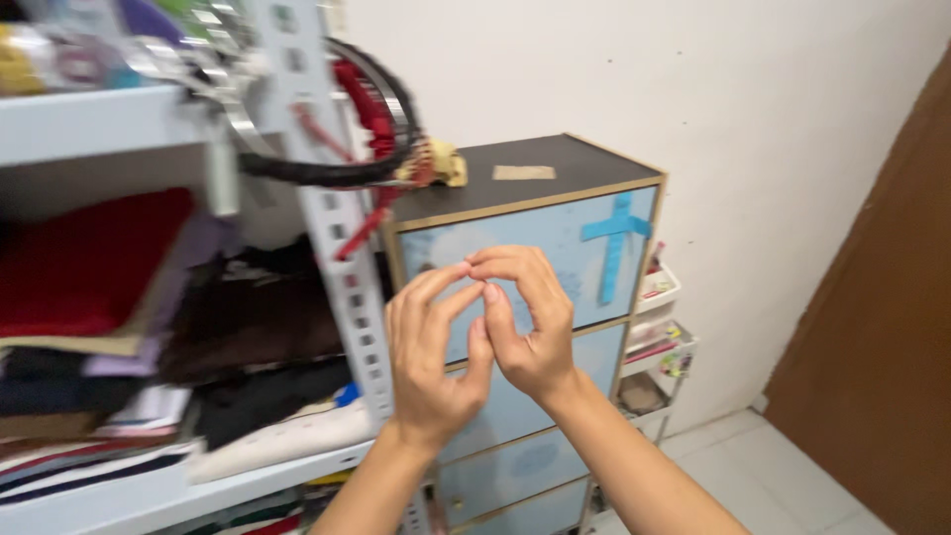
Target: The person clears small items from a cabinet top, then wipes the top surface, front panels, and interior of a cabinet door with a cloth. They move items like glasses and bottles aside, wipe multiple surfaces, open a cabinet door to wipe inside, and close it.
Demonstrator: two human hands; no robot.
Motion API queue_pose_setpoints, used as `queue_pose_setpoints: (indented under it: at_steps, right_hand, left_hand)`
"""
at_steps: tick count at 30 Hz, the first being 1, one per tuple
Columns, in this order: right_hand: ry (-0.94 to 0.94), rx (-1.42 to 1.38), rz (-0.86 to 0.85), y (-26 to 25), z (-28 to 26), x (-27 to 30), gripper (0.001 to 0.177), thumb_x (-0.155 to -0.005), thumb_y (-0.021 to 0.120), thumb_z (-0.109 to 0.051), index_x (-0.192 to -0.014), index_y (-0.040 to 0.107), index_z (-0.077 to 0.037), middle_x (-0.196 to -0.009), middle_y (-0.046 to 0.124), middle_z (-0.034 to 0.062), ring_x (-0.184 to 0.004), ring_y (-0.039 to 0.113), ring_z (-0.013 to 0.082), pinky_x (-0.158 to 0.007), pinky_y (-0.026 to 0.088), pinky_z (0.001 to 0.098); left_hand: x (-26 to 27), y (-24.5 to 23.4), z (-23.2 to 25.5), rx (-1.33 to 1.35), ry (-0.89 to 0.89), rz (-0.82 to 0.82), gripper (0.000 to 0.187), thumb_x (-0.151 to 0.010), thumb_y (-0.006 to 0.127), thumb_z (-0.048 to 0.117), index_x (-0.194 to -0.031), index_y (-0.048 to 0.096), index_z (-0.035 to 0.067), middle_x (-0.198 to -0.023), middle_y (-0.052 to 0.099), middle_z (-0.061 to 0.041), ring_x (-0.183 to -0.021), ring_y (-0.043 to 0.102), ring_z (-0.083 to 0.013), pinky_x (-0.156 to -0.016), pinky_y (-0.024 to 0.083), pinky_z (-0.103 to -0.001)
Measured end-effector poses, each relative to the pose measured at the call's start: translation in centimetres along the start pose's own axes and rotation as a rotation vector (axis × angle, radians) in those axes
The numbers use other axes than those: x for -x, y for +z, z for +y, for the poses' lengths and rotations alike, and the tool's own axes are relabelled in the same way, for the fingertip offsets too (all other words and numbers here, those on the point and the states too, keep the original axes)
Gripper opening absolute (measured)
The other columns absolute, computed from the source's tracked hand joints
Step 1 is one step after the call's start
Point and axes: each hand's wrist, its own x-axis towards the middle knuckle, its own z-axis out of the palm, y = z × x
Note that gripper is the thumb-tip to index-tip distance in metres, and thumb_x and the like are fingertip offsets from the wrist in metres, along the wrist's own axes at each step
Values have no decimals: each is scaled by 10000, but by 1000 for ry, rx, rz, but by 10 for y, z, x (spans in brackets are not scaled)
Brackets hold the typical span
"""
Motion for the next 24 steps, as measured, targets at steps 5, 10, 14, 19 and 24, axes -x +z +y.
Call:
queue_pose_setpoints:
  at_steps: [5,10,14,19,24]
  right_hand:
    - [140,-59,-85,-47,99,-33,185,-985,608,12,-1161,649,-22,-1177,685,109,-1102,696,239,-935,576,320]
    - [191,-85,-326,-79,195,-76,308,-963,639,-48,-1270,639,-80,-1273,621,100,-1145,661,219,-920,593,323]
    - [139,-158,-508,-69,258,-100,352,-972,649,-133,-1324,628,-138,-1342,578,109,-1244,624,256,-999,573,363]
    - [125,-94,-649,-25,311,-111,381,-971,649,-286,-1343,621,-205,-1411,548,129,-1273,595,322,-1050,497,417]
    - [48,-105,-769,55,352,-126,449,-978,640,-386,-1401,604,-239,-1541,399,238,-1349,515,402,-1100,442,441]
  left_hand:
    - [-17,91,-42,-115,-90,-11,315,-901,667,74,-1213,627,60,-1298,639,-129,-1217,600,-326,-1069,444,-455]
    - [-47,148,-127,-434,-148,12,345,-945,649,145,-1268,596,33,-1327,596,-152,-1266,545,-357,-1100,375,-492]
    - [-50,171,-179,-636,-188,-85,308,-969,630,216,-1223,605,44,-1266,614,-125,-1249,548,-327,-1113,341,-478]
    - [-35,185,-198,-767,-228,-107,314,-924,583,179,-1225,619,96,-1274,628,-78,-1257,560,-274,-1125,341,-462]
    - [-27,186,-198,-822,-157,50,558,-812,518,121,-1365,581,84,-1475,550,-111,-1359,517,-284,-1157,268,-520]
